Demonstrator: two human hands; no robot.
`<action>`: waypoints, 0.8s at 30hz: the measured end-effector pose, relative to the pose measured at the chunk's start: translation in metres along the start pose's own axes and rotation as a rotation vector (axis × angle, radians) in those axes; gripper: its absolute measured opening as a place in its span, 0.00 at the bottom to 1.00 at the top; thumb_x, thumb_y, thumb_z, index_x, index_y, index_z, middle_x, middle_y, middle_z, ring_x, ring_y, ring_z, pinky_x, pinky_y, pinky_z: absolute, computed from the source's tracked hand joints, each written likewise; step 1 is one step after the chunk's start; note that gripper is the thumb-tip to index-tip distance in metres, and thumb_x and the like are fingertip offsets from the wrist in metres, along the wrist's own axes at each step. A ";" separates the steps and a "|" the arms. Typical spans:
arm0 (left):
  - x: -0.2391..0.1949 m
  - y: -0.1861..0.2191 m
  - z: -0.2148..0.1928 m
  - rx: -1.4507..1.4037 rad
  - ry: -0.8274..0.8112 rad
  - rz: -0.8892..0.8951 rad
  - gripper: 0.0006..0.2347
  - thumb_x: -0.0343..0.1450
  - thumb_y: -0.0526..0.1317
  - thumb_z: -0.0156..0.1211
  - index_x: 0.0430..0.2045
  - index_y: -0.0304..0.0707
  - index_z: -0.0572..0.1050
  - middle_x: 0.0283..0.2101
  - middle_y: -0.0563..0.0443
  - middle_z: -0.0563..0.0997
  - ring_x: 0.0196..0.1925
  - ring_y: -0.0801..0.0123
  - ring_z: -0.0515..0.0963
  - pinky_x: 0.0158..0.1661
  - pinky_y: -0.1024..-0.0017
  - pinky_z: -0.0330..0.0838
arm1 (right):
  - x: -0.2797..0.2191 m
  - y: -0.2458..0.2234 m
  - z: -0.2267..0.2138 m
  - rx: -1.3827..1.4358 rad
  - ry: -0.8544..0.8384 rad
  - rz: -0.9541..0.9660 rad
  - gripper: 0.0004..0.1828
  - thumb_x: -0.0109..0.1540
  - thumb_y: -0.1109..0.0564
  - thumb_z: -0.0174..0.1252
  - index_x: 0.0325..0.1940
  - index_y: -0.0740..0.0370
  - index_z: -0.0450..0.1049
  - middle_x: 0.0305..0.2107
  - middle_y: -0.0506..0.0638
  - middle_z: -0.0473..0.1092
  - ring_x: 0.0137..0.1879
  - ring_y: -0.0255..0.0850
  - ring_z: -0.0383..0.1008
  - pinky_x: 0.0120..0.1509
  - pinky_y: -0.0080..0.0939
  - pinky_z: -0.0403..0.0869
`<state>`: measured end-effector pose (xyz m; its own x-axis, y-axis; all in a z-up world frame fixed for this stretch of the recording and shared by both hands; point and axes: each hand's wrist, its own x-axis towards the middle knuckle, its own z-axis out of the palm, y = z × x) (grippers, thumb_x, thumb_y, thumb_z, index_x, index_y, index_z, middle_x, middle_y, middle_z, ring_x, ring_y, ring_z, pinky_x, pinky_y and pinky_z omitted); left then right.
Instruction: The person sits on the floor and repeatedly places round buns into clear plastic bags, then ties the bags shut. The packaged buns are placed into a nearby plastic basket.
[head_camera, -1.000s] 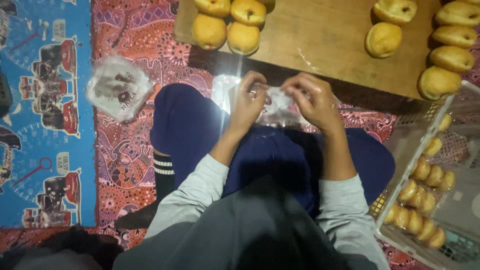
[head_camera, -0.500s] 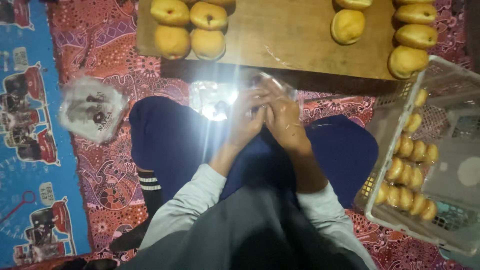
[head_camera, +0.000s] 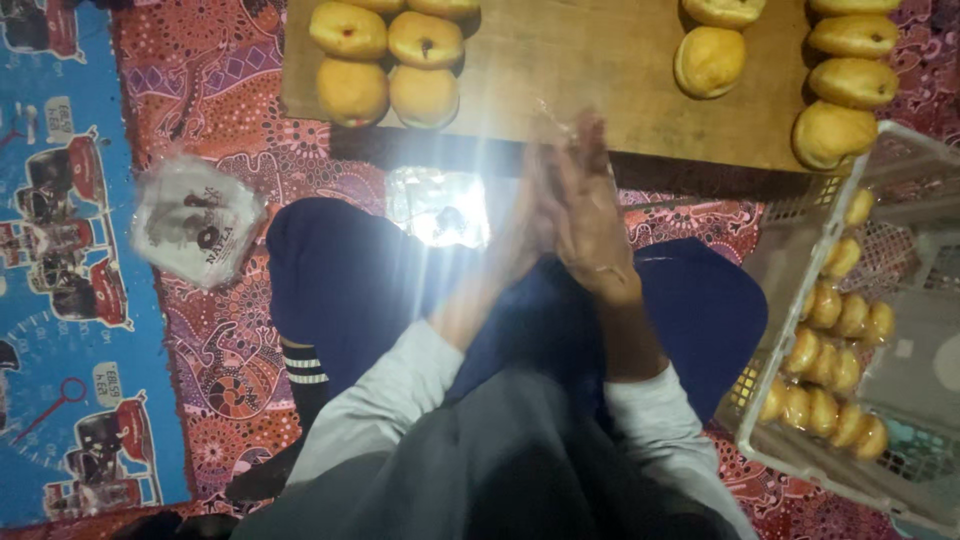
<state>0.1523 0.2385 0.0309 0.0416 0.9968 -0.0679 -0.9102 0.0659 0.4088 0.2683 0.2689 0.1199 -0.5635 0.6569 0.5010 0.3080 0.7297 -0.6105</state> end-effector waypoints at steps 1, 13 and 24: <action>0.007 0.004 -0.005 0.020 -0.082 0.080 0.41 0.76 0.48 0.63 0.80 0.48 0.40 0.75 0.38 0.56 0.52 0.56 0.69 0.47 0.66 0.70 | -0.002 0.001 0.003 -0.112 -0.011 -0.076 0.29 0.63 0.64 0.56 0.69 0.61 0.64 0.67 0.74 0.51 0.72 0.69 0.60 0.73 0.53 0.68; 0.052 0.047 -0.009 -0.375 0.089 0.180 0.10 0.75 0.42 0.58 0.45 0.40 0.73 0.45 0.47 0.77 0.48 0.57 0.78 0.58 0.47 0.72 | 0.003 0.260 -0.049 -0.878 0.462 0.334 0.50 0.55 0.39 0.79 0.63 0.79 0.64 0.51 0.77 0.67 0.60 0.74 0.65 0.63 0.66 0.65; 0.047 0.066 -0.039 -0.466 0.181 0.530 0.17 0.81 0.50 0.53 0.53 0.34 0.68 0.49 0.40 0.75 0.54 0.55 0.76 0.64 0.37 0.69 | -0.022 0.022 0.022 0.731 0.212 0.520 0.38 0.54 0.59 0.76 0.65 0.62 0.66 0.59 0.60 0.70 0.67 0.51 0.72 0.76 0.56 0.72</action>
<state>0.0779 0.2880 0.0188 -0.4856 0.8639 -0.1338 -0.8718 -0.4898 0.0013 0.2703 0.2662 0.0824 -0.3152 0.9423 0.1131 -0.1189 0.0791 -0.9898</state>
